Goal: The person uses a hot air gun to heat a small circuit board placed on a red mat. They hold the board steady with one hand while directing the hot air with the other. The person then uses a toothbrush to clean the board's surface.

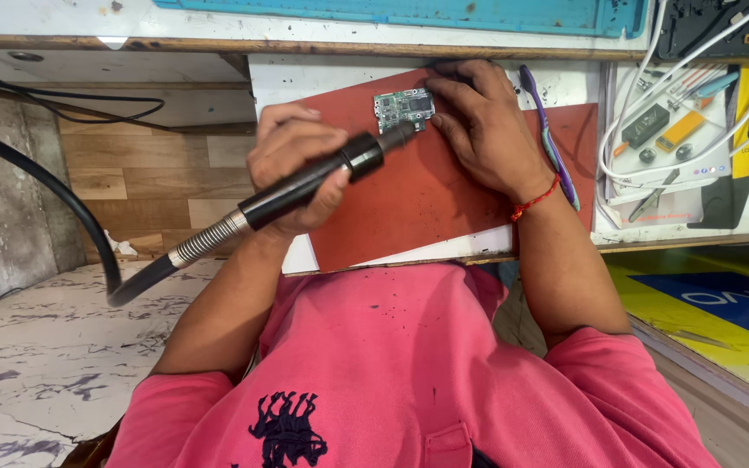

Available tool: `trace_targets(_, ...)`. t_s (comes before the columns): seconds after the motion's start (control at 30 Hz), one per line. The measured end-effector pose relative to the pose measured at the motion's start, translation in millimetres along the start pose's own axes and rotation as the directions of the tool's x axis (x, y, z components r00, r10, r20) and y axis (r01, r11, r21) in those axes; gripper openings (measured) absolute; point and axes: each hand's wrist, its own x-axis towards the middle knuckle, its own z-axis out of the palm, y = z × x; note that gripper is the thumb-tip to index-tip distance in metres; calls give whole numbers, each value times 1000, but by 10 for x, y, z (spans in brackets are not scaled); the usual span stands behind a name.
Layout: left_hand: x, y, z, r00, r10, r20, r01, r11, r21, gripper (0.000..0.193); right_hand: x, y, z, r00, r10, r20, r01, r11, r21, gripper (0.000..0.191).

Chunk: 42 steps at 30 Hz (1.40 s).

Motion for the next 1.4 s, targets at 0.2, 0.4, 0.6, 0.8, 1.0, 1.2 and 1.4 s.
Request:
trace_targets(0.2, -4, 7, -3, 1000, -19, -12, 19, 1000, -10, 28, -19, 14, 4, 1000, 14, -1, -14, 1000, 7, 35)
trace_targets(0.4, 58, -1, 12, 1000, 6, 5, -6, 1000, -20, 30, 8, 29, 8, 1000, 19, -12, -18, 1000, 10, 36)
trace_targets(0.6, 40, 14, -3, 999, -5, 37, 6, 1000, -26, 30, 4, 18, 14, 1000, 21, -15, -21, 1000, 10, 36)
trace_targets(0.8, 11, -11, -3, 998, -59, 15, 59, 998, 18, 32, 14, 0, -1, 1000, 5, -4, -5, 1000, 20, 35)
trace_targets(1.0, 18, -37, -6, 999, -53, 6, 53, 998, -23, 32, 19, -13, -5, 1000, 11, -1, -11, 1000, 17, 35)
trace_targets(1.2, -17, -13, -3, 999, -46, -11, 46, 999, -23, 30, -9, 21, 10, 1000, -9, -7, 9, 1000, 14, 36)
trace_targets(1.4, 3, -24, 5, 999, 0, 37, 2, 998, -64, 29, 2, 23, 15, 1000, -4, -11, 4, 1000, 15, 36)
